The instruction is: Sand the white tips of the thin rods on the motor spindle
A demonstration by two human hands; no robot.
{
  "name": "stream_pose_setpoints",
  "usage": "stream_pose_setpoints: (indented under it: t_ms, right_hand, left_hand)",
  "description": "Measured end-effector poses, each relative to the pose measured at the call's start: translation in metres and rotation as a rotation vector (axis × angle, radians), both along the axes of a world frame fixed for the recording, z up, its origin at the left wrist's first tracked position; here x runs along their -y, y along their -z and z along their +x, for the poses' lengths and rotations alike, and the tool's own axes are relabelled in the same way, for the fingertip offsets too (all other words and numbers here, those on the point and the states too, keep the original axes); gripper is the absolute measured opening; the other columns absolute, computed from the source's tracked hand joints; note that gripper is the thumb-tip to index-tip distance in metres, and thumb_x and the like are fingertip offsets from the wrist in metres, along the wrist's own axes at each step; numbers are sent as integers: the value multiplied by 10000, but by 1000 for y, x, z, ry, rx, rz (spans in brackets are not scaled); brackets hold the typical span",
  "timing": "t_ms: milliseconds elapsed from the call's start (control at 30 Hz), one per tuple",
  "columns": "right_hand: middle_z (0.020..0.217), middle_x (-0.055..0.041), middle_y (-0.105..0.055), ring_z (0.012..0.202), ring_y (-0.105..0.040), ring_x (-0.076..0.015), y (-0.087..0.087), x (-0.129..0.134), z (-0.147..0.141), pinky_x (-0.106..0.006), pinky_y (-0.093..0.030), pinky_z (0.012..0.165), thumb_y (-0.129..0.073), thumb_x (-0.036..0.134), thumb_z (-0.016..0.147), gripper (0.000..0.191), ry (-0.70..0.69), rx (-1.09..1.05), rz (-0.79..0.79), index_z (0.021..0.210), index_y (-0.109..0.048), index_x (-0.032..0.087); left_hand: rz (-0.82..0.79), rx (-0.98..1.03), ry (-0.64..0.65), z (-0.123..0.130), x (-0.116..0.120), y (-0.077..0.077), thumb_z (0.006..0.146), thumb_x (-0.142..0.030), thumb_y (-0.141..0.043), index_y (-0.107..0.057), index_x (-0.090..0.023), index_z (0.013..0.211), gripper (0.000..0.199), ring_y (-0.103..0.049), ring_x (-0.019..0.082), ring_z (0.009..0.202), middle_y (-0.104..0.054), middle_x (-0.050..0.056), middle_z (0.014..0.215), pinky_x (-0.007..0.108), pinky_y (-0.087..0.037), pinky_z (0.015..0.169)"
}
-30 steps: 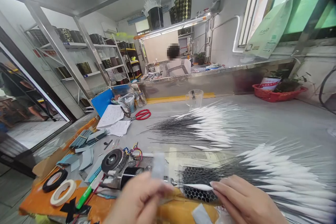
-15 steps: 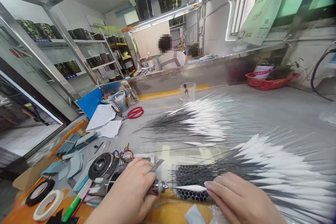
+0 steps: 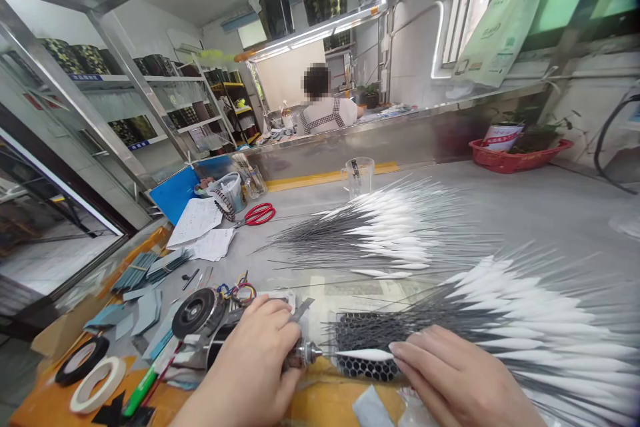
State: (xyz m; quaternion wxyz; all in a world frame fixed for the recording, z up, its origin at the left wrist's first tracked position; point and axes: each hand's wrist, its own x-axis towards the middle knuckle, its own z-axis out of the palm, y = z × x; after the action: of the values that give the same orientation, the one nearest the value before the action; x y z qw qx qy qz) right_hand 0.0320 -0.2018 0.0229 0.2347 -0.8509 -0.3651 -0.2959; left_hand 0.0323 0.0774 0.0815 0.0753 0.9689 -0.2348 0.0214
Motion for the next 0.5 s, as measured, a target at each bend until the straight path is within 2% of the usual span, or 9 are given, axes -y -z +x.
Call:
stream_pose_setpoints:
  t_ms: [133,300,400,500]
  right_hand:
    - [696,-27,-553,631,-496,-155,1,1,1,-274,-367,568,-396,113,924,237,3,2,11,874,-619,178]
    - [758,-36,-583,678,-517,-156,5,0,1,-272,-385,605,-410,109,922,220,-2,-6,1,931,-618,182]
    - [775,-38,-589,685,-519,-162,8,0,1,-278,-388,603,-419,112,925,209,-2,-10,-22,964,-612,184]
    - [747,-35,-576,666,-510,-168,9,1,2,-282,-367,564,-411,123,934,211,-14,-11,-64,981,-606,187]
  left_hand:
    - [-26,8,42,-2,0,-3,729,-232,-567,-488,-218,774,92,-491,194,990,-558,9,933,479,-210,1115]
    - [-40,105,-7,-4,-3,5,696,-159,-563,-488,-208,800,137,-486,206,1049,-549,35,962,458,-216,1137]
    - [-48,84,19,-3,-4,3,717,-216,-595,-527,-209,856,155,-498,236,1087,-579,57,1046,518,-252,1119]
    - [-52,163,96,-7,-7,-4,772,-287,-601,-540,-210,1065,310,-453,306,1213,-598,101,1198,599,-331,1054]
